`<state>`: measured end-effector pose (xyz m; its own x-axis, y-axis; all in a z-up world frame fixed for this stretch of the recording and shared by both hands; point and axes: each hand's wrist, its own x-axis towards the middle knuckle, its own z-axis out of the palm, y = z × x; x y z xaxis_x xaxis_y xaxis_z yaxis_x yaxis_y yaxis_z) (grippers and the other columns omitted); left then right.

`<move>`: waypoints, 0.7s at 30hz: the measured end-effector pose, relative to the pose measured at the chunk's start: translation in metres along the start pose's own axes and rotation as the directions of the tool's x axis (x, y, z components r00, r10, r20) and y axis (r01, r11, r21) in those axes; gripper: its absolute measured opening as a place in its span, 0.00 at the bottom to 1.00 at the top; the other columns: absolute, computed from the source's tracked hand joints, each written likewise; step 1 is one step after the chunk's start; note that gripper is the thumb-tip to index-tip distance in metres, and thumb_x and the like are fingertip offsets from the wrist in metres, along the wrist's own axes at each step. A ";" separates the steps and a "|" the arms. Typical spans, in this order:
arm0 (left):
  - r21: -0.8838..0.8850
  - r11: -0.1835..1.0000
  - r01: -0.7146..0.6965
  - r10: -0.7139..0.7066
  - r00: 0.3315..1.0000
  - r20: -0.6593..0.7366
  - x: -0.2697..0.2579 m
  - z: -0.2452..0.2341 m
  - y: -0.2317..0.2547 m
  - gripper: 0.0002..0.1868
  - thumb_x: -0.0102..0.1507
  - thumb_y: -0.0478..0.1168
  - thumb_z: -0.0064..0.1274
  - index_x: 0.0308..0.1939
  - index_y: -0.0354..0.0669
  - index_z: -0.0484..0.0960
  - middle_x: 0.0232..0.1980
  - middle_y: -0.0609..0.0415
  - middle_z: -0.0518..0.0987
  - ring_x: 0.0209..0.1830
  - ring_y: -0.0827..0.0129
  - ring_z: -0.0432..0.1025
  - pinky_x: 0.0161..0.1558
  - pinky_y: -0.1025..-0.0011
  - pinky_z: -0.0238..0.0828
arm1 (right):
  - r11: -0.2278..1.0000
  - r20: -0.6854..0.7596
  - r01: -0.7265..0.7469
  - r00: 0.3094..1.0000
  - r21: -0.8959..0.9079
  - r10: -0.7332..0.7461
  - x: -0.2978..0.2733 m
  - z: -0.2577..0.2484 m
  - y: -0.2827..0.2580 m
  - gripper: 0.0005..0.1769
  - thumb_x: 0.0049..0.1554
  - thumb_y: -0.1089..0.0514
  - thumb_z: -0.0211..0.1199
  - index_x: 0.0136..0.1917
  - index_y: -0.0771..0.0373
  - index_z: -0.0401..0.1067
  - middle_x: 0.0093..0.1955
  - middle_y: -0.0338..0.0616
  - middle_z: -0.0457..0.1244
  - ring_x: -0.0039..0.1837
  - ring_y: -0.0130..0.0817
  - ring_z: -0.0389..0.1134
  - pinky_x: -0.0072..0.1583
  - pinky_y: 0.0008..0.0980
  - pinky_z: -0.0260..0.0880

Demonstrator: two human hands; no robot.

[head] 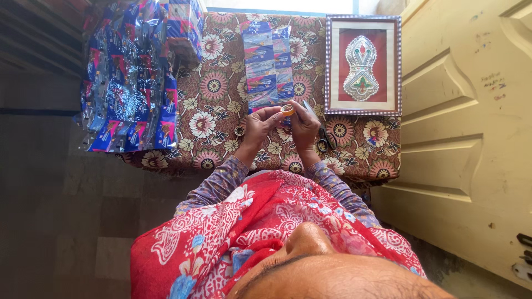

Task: The person wraps multiple small rectangular items in blue and pink patterned paper. They fold the paper around each item, apply tape to seal the edges, and use scissors to trim excess paper. The wrapped items are stacked on a floral-patterned surface.

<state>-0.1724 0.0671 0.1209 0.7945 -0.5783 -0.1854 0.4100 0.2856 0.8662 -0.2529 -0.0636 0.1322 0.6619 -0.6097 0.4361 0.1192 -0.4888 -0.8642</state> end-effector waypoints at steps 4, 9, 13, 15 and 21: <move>-0.082 0.995 0.051 -0.054 0.998 -0.042 0.005 -0.005 -0.007 0.15 0.61 0.36 0.63 0.50 0.33 0.84 0.43 0.51 0.86 0.37 0.75 0.80 0.40 0.76 0.80 | 0.999 0.104 -0.012 0.995 0.047 0.007 0.009 -0.004 0.000 0.18 0.60 0.66 0.62 0.64 0.68 0.76 0.55 0.50 0.73 0.53 0.29 0.75 0.54 0.29 0.75; -0.101 0.993 -0.056 0.045 0.993 -0.108 0.016 -0.006 -0.011 0.12 0.63 0.34 0.64 0.48 0.31 0.84 0.44 0.50 0.86 0.40 0.74 0.80 0.43 0.77 0.79 | 0.968 0.192 -0.061 0.981 0.244 0.013 0.011 -0.005 0.004 0.19 0.66 0.66 0.56 0.69 0.71 0.71 0.60 0.52 0.71 0.61 0.31 0.73 0.64 0.30 0.73; -0.128 0.991 -0.024 0.008 0.993 -0.122 0.021 -0.002 -0.008 0.15 0.63 0.36 0.62 0.52 0.35 0.82 0.46 0.54 0.85 0.42 0.75 0.79 0.44 0.78 0.79 | 0.865 0.259 -0.282 0.948 0.415 0.185 0.011 0.003 0.011 0.24 0.63 0.66 0.63 0.71 0.70 0.66 0.63 0.53 0.68 0.61 0.31 0.72 0.62 0.30 0.75; -0.147 0.989 0.008 -0.022 0.995 -0.094 0.021 0.001 -0.004 0.18 0.63 0.37 0.61 0.56 0.38 0.81 0.48 0.56 0.84 0.42 0.76 0.79 0.44 0.79 0.79 | 0.833 0.273 -0.283 0.947 0.475 0.167 0.013 0.004 0.014 0.28 0.62 0.68 0.65 0.73 0.70 0.63 0.68 0.55 0.65 0.66 0.33 0.70 0.67 0.32 0.73; -0.155 0.985 0.078 -0.087 0.995 -0.051 0.024 0.007 0.001 0.18 0.65 0.38 0.60 0.59 0.37 0.81 0.49 0.52 0.85 0.43 0.76 0.80 0.43 0.79 0.79 | 0.872 0.298 -0.233 0.949 0.431 0.106 0.015 -0.002 0.020 0.38 0.57 0.67 0.70 0.75 0.69 0.57 0.66 0.49 0.63 0.65 0.34 0.69 0.66 0.31 0.74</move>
<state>-0.1568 0.0481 0.1205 0.7777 -0.5612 -0.2833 0.5353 0.3547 0.7666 -0.2426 -0.0839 0.1216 0.8609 -0.4446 0.2473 0.2689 -0.0151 -0.9630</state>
